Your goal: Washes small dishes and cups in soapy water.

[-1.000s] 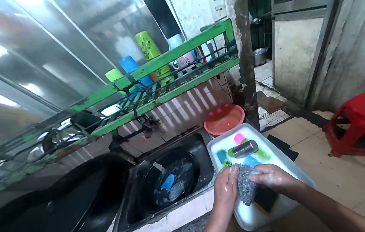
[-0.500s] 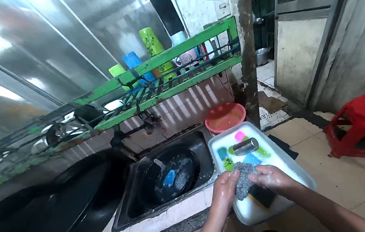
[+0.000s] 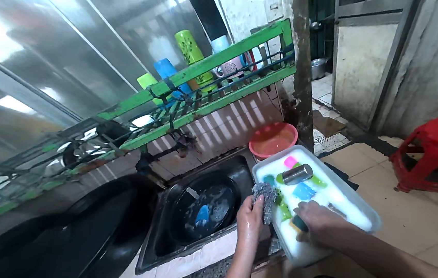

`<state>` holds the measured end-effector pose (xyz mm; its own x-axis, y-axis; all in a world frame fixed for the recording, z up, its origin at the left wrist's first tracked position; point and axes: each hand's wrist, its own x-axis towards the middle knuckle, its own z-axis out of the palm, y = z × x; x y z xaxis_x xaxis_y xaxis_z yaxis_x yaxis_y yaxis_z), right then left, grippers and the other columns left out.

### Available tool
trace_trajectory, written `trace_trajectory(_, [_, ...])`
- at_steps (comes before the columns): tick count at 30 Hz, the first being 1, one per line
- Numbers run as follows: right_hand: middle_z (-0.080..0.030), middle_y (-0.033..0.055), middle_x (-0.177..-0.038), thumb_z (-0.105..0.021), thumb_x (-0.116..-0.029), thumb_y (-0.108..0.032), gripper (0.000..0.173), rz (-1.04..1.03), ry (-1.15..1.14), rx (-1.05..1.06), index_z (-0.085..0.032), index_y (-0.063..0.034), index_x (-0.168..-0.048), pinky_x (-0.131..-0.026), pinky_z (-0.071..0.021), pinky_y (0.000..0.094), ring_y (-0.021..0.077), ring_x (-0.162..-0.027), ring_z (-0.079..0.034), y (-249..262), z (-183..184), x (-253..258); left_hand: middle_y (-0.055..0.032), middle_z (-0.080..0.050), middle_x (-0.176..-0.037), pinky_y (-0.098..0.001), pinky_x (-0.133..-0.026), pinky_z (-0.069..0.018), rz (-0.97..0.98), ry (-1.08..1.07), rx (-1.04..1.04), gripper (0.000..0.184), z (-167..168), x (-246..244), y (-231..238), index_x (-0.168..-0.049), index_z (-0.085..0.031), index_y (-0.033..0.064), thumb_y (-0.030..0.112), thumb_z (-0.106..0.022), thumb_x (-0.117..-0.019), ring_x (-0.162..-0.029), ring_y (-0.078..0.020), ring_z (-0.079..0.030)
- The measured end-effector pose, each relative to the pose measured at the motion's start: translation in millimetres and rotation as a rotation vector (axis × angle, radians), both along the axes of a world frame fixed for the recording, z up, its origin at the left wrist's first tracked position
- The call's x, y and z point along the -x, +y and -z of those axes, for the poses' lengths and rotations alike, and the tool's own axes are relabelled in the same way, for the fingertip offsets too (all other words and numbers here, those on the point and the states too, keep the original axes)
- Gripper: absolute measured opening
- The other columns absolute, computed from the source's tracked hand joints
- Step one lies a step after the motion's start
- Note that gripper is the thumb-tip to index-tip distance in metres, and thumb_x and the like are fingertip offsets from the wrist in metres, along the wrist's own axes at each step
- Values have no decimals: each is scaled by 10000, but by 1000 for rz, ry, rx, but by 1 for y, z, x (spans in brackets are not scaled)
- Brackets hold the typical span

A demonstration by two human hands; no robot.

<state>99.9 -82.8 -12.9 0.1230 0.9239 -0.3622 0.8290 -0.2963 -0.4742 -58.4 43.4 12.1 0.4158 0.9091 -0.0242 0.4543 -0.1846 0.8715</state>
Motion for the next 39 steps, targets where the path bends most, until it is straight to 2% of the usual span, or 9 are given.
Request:
trace_trajectory(9, [-433, 248, -1539, -715, -865, -33, 774, 49, -17, 175, -373, -25, -1560, -1010, -459, 687, 509, -1413, -391, 9, 12, 8, -128, -687, -1018, -333, -799, -574, -50, -139, 98, 230, -1, 9, -3, -1204, -613, -11, 131, -611, -1023, -867, -151, -684])
trace_trajectory(14, [-576, 252, -1374, -614, -956, -34, 616, 476, 585, -98, -421, -76, -1539, -1024, -477, 542, 369, -1227, -596, 3, 2, -23, -221, -607, -1298, -347, -895, -562, -19, -231, 173, 595, -2, 0, -7, -1544, -359, 49, 30, -601, -1001, -1041, -205, -671])
trace_trajectory(18, [-662, 158, -1156, -555, -990, -16, 493, 817, 1250, -385, -454, -111, -1463, -795, -599, 415, 239, -952, -697, 7, 0, -13, -221, -566, -1273, -393, -876, -558, 55, -329, 227, 693, -6, -31, -23, -1578, -322, 125, 38, -636, -967, -1035, -245, -633])
trace_trajectory(23, [-675, 122, -1155, -411, -1084, -129, 368, 970, 1457, -517, -493, -81, -1439, -848, -591, 378, 191, -1006, -691, 7, -12, 2, -224, -482, -1469, -381, -1013, -514, 108, -310, 121, 541, 5, -63, -46, -1524, -440, 88, 68, -590, -1004, -1241, -248, -582])
trace_trajectory(26, [-681, 130, -1189, -360, -1126, -332, 422, 1022, 1430, -538, -541, -51, -1384, -915, -576, 393, 202, -1071, -684, 1, -14, -1, -237, -514, -1444, -484, -1073, -450, 206, -131, -345, 377, 29, -65, -46, -1349, -649, 44, 128, -510, -1008, -1293, -355, -524])
trace_trajectory(29, [-650, 104, -1262, -455, -1092, -324, 464, 820, 1307, -491, -427, -106, -1501, -955, -557, 362, 169, -1123, -658, -5, -9, -7, -204, -472, -1542, -588, -1157, -346, 289, -17, -573, 447, 43, -68, -55, -1391, -609, 24, 162, -377, -1035, -1427, -410, -434])
trace_trajectory(33, [-674, 120, -1163, -637, -994, -119, 520, 813, 1198, -515, -446, -110, -1478, -852, -585, 375, 190, -991, -686, -8, -13, -25, -237, -373, -1600, -539, -1237, -245, 417, -148, -389, 532, 45, -80, -56, -1515, -425, -53, 217, -366, -1060, -1517, -366, -306])
trace_trajectory(36, [-664, 164, -1201, -687, -961, -88, 557, 814, 809, -512, -467, -93, -1472, -876, -576, 464, 262, -1018, -681, -21, -27, -53, -189, -251, -1665, -471, -1233, -274, 423, -156, 29, 642, 27, -80, -39, -1631, -208, 69, 289, -425, -1068, -1529, -289, -280])
trace_trajectory(39, [-669, 237, -1179, -762, -922, -120, 564, 813, 449, -497, -530, -61, -1434, -896, -525, 601, 374, -1038, -667, -34, -24, -75, -237, -419, -1562, -470, -1188, -355, 434, 168, 137, 509, 23, -87, -23, -1542, -391, -2, 195, -491, -1083, -1439, -325, -435])
